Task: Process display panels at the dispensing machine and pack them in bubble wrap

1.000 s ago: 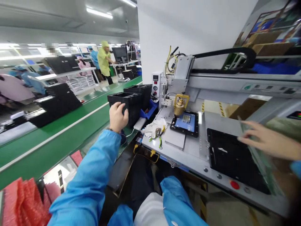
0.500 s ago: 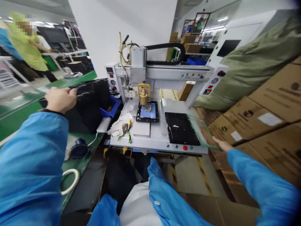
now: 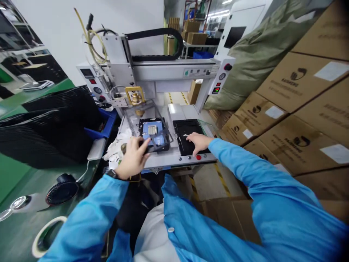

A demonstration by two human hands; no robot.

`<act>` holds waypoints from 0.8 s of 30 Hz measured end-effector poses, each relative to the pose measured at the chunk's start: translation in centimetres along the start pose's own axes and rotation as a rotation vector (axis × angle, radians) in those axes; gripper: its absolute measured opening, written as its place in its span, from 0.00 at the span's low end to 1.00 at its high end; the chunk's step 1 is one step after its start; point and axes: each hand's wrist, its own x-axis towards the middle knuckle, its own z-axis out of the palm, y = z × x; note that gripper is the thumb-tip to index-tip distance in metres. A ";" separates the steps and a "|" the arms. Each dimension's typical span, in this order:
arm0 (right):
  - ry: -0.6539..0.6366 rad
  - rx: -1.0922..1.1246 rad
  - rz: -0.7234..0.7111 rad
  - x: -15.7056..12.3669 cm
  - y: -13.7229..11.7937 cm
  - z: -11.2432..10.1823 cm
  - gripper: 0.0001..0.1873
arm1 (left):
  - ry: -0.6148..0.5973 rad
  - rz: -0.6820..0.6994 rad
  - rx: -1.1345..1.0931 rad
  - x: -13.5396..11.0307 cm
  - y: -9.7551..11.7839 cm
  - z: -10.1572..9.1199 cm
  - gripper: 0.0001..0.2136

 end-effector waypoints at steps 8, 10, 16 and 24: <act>0.390 0.279 0.116 -5.8 9.4 1.1 0.42 | -0.071 0.140 -0.160 4.9 7.4 13.6 0.32; 0.480 0.378 0.229 -8.9 10.7 1.3 0.41 | -0.113 0.172 -0.173 7.4 9.5 15.6 0.31; 0.515 0.330 0.456 -16.3 10.4 4.6 0.38 | -0.205 0.165 -0.209 11.9 13.2 16.7 0.24; 0.774 0.165 0.893 -18.3 5.7 10.1 0.32 | -0.203 0.056 -0.267 10.7 13.2 15.8 0.21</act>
